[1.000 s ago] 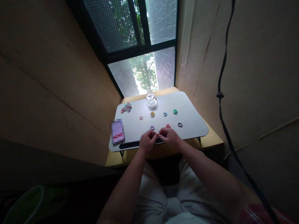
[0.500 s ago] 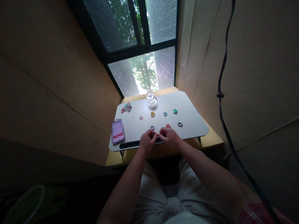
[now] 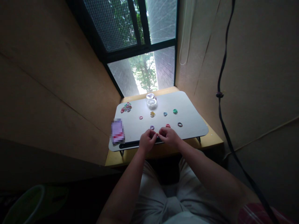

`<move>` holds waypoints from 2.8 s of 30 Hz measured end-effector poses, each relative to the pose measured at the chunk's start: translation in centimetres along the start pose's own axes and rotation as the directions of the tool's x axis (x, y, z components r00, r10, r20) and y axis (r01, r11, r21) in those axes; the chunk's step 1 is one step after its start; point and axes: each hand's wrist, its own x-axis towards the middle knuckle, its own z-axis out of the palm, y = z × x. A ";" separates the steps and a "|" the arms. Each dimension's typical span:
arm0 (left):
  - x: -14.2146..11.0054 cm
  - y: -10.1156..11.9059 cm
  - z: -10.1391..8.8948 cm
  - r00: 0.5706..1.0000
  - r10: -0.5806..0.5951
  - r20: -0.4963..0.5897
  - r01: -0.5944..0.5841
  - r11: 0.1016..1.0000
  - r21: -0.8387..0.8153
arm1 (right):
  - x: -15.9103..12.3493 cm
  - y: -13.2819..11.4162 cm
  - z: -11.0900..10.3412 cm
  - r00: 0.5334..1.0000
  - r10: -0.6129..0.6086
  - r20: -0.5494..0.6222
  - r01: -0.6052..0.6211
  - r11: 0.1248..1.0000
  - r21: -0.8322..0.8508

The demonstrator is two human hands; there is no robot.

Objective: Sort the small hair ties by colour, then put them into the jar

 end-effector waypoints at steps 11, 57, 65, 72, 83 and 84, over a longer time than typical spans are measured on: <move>0.0 0.0 0.1 1.000 0.006 -0.014 -0.007 1.000 -0.023 | 0.1 0.3 0.1 1.000 -0.001 0.018 0.000 0.999 0.050; 0.1 -0.4 0.2 1.000 -0.022 0.009 0.023 0.998 -0.065 | 0.1 -0.3 -0.1 0.999 -0.001 -0.043 -0.002 0.998 -0.064; 0.0 -0.1 0.0 1.000 -0.002 0.013 0.002 0.998 -0.058 | 0.1 -0.2 -0.1 1.000 0.003 -0.029 -0.004 0.999 -0.041; 0.0 -0.2 0.1 0.999 0.008 0.038 -0.006 0.999 -0.041 | 0.0 -0.4 -0.1 1.000 -0.002 0.005 0.002 0.999 -0.042; 0.0 -0.5 0.1 0.999 -0.002 0.042 0.003 1.000 -0.027 | 0.0 -0.2 0.0 1.000 0.005 0.003 -0.004 0.999 -0.046; 0.0 -0.5 0.1 0.999 -0.001 0.042 0.003 1.000 -0.027 | 0.0 -0.2 0.0 1.000 0.005 0.004 -0.005 0.999 -0.042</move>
